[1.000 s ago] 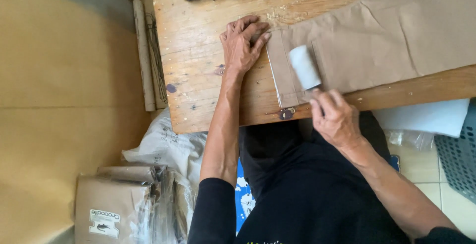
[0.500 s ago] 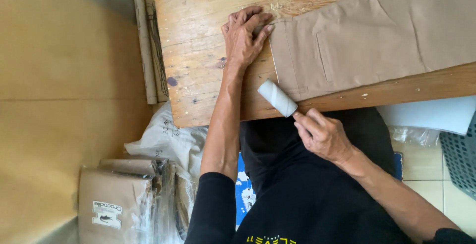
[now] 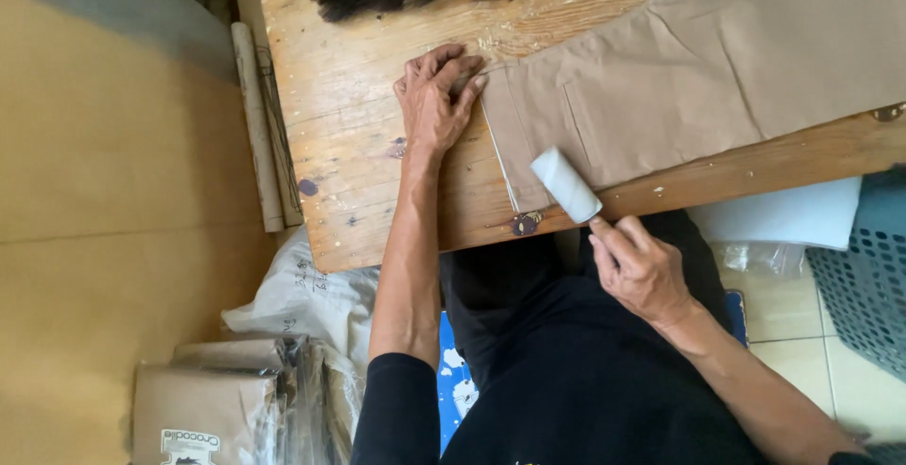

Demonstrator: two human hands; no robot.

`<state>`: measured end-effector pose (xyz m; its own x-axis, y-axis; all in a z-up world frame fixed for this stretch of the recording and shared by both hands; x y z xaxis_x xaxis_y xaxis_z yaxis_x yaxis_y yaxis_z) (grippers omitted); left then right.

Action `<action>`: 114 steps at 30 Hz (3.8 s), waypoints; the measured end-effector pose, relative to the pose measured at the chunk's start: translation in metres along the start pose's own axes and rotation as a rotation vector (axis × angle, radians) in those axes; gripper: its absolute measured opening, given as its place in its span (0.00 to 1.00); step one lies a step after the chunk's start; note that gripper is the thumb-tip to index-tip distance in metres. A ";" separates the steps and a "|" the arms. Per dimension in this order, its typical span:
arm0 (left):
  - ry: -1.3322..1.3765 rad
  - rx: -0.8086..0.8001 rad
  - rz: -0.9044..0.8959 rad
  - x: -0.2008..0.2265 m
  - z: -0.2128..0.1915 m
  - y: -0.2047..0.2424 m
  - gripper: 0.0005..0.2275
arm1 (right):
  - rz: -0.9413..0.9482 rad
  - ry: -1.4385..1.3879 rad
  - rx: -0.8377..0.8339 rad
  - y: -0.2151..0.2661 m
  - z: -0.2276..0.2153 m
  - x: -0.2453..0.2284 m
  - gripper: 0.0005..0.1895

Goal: Using a lint roller to remove dust and lint from a pair of trousers laid out on a wooden table.

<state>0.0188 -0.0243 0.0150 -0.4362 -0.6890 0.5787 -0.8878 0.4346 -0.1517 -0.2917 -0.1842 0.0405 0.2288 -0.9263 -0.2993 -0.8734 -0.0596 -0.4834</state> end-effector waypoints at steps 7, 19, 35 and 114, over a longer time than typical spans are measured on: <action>-0.001 0.071 0.042 0.002 0.003 0.008 0.10 | 0.254 0.339 0.117 0.068 -0.018 0.110 0.09; -0.028 -0.120 -0.047 0.056 -0.003 0.098 0.35 | 0.048 0.112 0.039 0.016 0.025 0.035 0.06; -0.211 -0.166 -0.051 0.049 -0.001 0.117 0.35 | -0.010 0.154 0.016 -0.020 0.061 0.047 0.08; 0.446 -0.043 -0.897 0.040 -0.080 0.146 0.25 | 0.239 -0.003 0.029 -0.073 0.071 0.068 0.15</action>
<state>-0.1160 0.0577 0.0799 0.4944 -0.4955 0.7142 -0.8518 -0.1123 0.5117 -0.1820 -0.2164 -0.0025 0.0180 -0.9118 -0.4103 -0.8901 0.1723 -0.4220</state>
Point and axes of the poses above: each hand's wrist, its own y-axis away from the middle knuckle, its own z-axis out of the palm, x = y × z, the point moved 3 cm from there along -y, towards the middle knuckle, and after that the axes turned 7 degrees about -z, right-handed, at the moved point
